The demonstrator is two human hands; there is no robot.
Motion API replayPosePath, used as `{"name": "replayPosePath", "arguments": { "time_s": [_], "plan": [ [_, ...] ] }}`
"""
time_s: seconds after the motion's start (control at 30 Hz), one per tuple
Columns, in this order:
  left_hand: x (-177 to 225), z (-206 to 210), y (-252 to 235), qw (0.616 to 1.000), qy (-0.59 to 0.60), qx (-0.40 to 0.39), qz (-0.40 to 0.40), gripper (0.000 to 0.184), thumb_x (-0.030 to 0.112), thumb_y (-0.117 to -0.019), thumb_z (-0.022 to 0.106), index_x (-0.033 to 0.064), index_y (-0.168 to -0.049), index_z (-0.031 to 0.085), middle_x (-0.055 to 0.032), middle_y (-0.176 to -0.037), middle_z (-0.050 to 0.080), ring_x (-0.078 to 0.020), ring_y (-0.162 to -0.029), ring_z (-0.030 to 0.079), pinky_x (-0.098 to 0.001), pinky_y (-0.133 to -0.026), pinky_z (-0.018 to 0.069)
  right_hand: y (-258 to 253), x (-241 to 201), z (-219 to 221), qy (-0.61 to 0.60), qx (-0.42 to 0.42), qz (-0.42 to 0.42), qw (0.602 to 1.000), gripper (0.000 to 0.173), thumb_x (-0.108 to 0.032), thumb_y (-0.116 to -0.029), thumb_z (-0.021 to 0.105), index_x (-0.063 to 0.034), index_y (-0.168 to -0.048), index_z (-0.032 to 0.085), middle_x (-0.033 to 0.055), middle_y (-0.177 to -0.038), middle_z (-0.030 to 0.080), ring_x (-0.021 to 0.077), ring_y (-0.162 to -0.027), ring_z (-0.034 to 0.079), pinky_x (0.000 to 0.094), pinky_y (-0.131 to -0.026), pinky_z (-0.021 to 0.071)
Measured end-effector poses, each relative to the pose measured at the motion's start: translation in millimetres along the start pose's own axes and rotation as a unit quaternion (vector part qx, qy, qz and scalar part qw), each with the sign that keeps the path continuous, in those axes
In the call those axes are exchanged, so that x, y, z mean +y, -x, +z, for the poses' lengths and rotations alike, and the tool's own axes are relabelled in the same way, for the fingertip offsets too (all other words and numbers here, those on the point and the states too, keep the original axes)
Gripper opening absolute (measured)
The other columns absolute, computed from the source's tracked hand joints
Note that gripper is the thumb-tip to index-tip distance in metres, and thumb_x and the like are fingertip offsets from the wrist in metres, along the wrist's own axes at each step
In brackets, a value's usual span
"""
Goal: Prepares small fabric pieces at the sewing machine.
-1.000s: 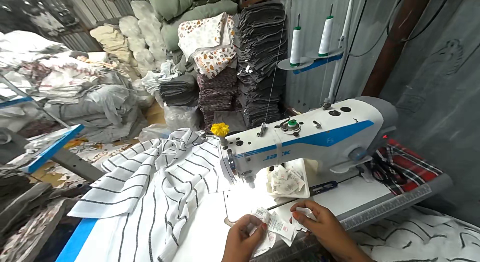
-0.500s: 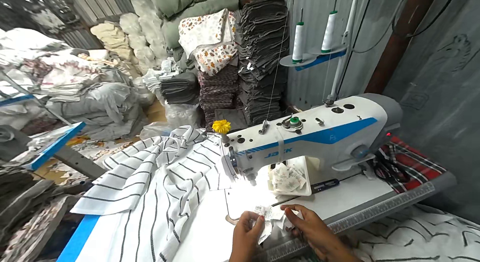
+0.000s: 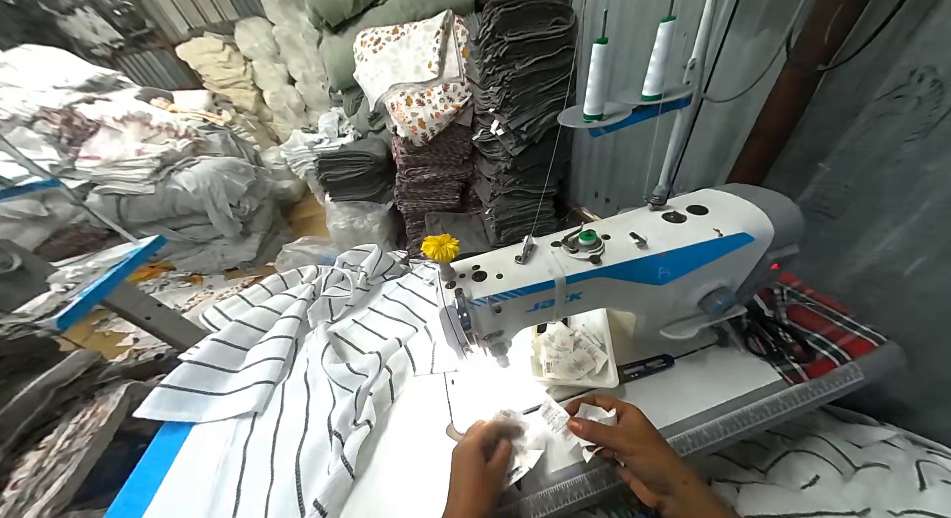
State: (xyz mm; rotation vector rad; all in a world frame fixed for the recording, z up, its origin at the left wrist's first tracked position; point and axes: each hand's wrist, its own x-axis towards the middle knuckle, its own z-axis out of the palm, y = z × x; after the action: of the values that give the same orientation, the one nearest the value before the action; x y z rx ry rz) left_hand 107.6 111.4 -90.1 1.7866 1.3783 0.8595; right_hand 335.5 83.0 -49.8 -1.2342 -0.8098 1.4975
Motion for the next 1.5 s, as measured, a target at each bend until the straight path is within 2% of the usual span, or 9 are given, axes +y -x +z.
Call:
{"name": "replayPosePath", "arguments": {
  "time_s": [0.13, 0.23, 0.33, 0.43, 0.6, 0.77, 0.87, 1.03, 1.5],
  "plan": [
    [20.8, 7.6, 3.9, 0.970, 0.219, -0.039, -0.092, 0.032, 0.032, -0.1028, 0.055, 0.0058, -0.099, 0.073, 0.0006, -0.088, 0.072, -0.0065, -0.081, 0.067, -0.0298, -0.077, 0.0564, -1.7, 5.6, 9.7, 0.026, -0.023, -0.004, 0.999, 0.025, -0.007, -0.0864, 0.077, -0.0048, -0.109, 0.069, 0.0041, -0.095, 0.072, 0.0083, -0.072, 0.066, 0.0219, -0.062, 0.0549],
    [20.9, 13.2, 4.6, 0.960, 0.256, -0.031, -0.110, 0.023, 0.027, -0.0920, 0.075, 0.0040, -0.093, 0.069, -0.0019, -0.075, 0.069, -0.0101, -0.068, 0.067, -0.0294, -0.067, 0.0573, -3.8, 13.1, 12.0, 0.056, -0.035, -0.015, 0.998, 0.025, -0.012, -0.0889, 0.076, -0.0050, -0.111, 0.069, 0.0043, -0.094, 0.072, 0.0107, -0.076, 0.068, 0.0255, -0.067, 0.0580],
    [16.8, 12.7, 5.6, 0.966, 0.234, 0.047, -0.101, 0.027, 0.019, -0.0895, 0.075, 0.0000, -0.100, 0.060, -0.0054, -0.077, 0.064, -0.0121, -0.067, 0.064, -0.0305, -0.065, 0.0566, -3.9, 14.5, 9.3, 0.056, -0.022, -0.038, 0.997, 0.026, -0.016, -0.1021, 0.059, -0.0053, -0.126, 0.061, 0.0050, -0.106, 0.071, 0.0110, -0.086, 0.067, 0.0257, -0.071, 0.0553],
    [14.4, 6.7, 5.8, 0.983, 0.170, 0.046, -0.051, 0.026, 0.011, -0.0892, 0.070, -0.0009, -0.107, 0.056, -0.0029, -0.078, 0.059, -0.0065, -0.061, 0.056, -0.0249, -0.059, 0.0502, -2.7, 9.3, 4.2, 0.056, -0.008, -0.052, 0.997, 0.032, -0.010, -0.1022, 0.055, -0.0077, -0.134, 0.054, 0.0052, -0.129, 0.061, 0.0096, -0.096, 0.065, 0.0250, -0.076, 0.0562],
    [16.3, 6.5, 6.3, 0.989, 0.138, -0.046, -0.028, 0.020, 0.007, -0.0948, 0.060, 0.0066, -0.109, 0.075, -0.0018, -0.104, 0.073, -0.0046, -0.079, 0.066, -0.0237, -0.073, 0.0555, -3.4, 11.6, 4.8, 0.048, 0.044, -0.087, 0.994, 0.034, -0.008, -0.0924, 0.071, -0.0041, -0.125, 0.062, 0.0071, -0.113, 0.068, 0.0091, -0.074, 0.064, 0.0223, -0.059, 0.0532],
    [35.9, 10.3, 8.0, 0.974, 0.205, -0.063, -0.069, 0.025, 0.027, -0.0977, 0.065, 0.0064, -0.108, 0.074, 0.0002, -0.096, 0.073, -0.0056, -0.084, 0.067, -0.0272, -0.079, 0.0556, -3.5, 15.3, 10.8, 0.056, 0.090, -0.104, 0.989, 0.039, -0.014, -0.0825, 0.083, -0.0037, -0.117, 0.066, 0.0074, -0.102, 0.071, 0.0112, -0.077, 0.067, 0.0249, -0.062, 0.0557],
    [35.7, 15.5, 5.9, 0.981, 0.186, -0.049, -0.038, 0.023, 0.032, -0.0914, 0.075, 0.0109, -0.101, 0.078, 0.0028, -0.089, 0.071, -0.0034, -0.071, 0.061, -0.0229, -0.067, 0.0518, -2.5, 17.3, 15.6, 0.040, 0.091, -0.099, 0.990, 0.037, -0.012, -0.0839, 0.082, -0.0022, -0.116, 0.065, 0.0077, -0.098, 0.071, 0.0115, -0.076, 0.068, 0.0251, -0.062, 0.0563],
    [34.3, 19.3, 6.7, 0.983, 0.176, -0.041, -0.015, 0.021, 0.032, -0.0888, 0.077, 0.0125, -0.095, 0.080, 0.0014, -0.094, 0.074, -0.0084, -0.091, 0.067, -0.0296, -0.084, 0.0547, -3.2, 23.8, 22.7, 0.037, 0.105, -0.108, 0.988, 0.035, -0.013, -0.0845, 0.082, -0.0013, -0.113, 0.066, 0.0069, -0.094, 0.070, 0.0095, -0.071, 0.065, 0.0234, -0.060, 0.0542],
    [22.7, 14.6, 9.7, 0.982, 0.181, 0.017, -0.057, 0.012, 0.017, -0.0946, 0.065, 0.0058, -0.092, 0.065, -0.0012, -0.083, 0.065, -0.0076, -0.070, 0.063, -0.0260, -0.064, 0.0531, -11.3, 28.4, 28.7, -0.041, 0.208, -0.131, 0.968, 0.024, -0.008, -0.0920, 0.075, 0.0021, -0.111, 0.064, 0.0070, -0.082, 0.066, 0.0081, -0.055, 0.055, 0.0203, -0.049, 0.0459]
  ]
}}
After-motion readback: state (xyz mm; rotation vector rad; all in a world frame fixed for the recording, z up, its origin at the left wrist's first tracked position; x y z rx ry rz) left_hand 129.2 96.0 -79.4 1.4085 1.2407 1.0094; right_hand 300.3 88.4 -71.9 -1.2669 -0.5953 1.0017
